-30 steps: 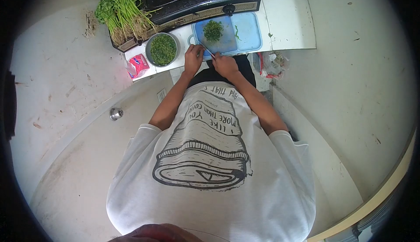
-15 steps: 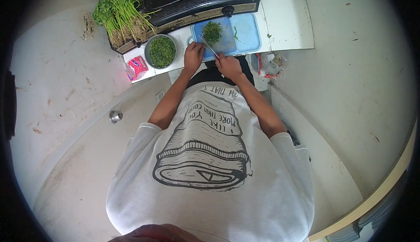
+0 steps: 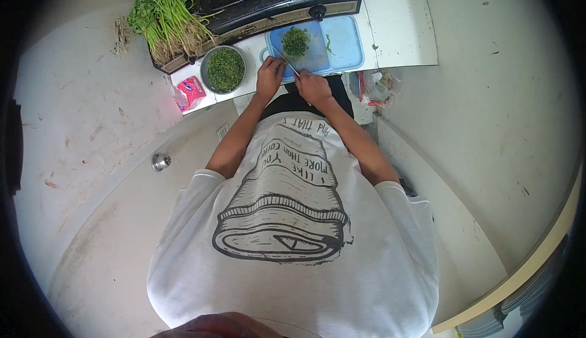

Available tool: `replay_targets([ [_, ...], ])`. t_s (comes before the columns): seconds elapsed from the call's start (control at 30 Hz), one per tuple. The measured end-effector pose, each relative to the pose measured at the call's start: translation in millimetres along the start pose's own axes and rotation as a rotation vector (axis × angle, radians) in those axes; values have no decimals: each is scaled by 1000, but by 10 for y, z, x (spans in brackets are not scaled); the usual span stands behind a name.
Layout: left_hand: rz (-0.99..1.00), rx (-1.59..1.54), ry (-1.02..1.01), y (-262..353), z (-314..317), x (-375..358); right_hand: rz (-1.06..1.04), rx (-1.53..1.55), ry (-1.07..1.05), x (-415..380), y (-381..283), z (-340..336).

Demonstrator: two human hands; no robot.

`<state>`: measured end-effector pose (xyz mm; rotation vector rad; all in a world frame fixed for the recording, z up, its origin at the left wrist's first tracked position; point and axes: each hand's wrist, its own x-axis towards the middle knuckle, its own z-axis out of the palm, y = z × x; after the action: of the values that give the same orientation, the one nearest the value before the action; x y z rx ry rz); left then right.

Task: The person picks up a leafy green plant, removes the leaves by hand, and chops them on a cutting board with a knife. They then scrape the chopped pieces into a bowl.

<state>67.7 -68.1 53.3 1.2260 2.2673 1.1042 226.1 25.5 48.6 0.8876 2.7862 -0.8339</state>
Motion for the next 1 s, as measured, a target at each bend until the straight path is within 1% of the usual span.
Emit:
replay_targets([
  [0.13,-19,-1,-5,-8,0,2,-14,-51,-2,-138,57,-122],
  [0.2,22,1,-7,-17,-10,0,28,-53,-42,-164,80,-176],
  [0.3,51,-1,-21,-8,-21,-15,79,13,-11,-154,81,-188],
  [0.53,63,16,-27,-5,-41,-30,35,54,-18,-159,58,-185],
  [0.73,93,42,-13,-30,-15,-46,-25,-18,-40,-159,38,-124],
  [0.8,56,11,-20,-30,-11,-45,-14,-17,-85,-85,-7,-121],
  [0.93,6,33,-6,-39,28,-44,12,-62,-108,-2,-89,-180],
  [1.0,-103,-64,19,-36,63,-34,-24,-77,-112,1,-74,-171],
])
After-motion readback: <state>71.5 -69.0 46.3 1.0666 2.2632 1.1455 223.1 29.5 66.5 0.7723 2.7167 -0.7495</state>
